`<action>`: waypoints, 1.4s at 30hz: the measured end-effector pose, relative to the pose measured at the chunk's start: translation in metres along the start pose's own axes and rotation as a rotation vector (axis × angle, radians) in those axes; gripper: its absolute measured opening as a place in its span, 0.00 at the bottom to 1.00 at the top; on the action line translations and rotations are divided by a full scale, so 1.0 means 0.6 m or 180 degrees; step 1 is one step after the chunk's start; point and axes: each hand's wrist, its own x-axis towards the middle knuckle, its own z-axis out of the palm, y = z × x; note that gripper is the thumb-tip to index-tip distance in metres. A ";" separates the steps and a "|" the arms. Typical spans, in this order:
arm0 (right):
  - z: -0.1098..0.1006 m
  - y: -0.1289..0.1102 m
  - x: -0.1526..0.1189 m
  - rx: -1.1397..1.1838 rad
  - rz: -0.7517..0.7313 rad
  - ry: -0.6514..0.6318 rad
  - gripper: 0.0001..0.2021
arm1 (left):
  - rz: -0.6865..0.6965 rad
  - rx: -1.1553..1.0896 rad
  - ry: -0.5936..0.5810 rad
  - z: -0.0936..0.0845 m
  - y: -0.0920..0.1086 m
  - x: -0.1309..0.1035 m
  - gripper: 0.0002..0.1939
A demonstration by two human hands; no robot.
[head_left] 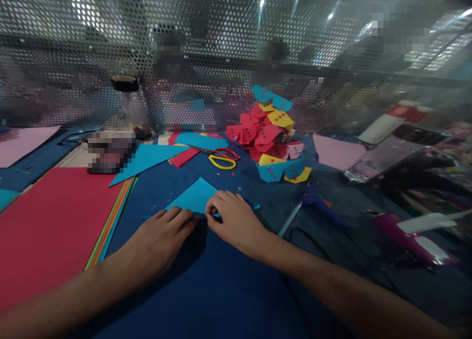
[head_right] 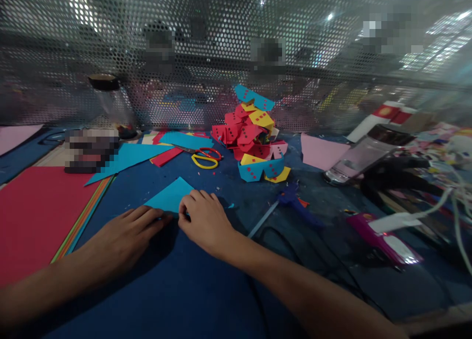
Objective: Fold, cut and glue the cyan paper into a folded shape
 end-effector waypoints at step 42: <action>-0.050 0.084 -0.039 0.0037 0.0490 -0.0158 0.05 | 0.0060 0.0034 0.0107 0.001 -0.003 -0.006 0.31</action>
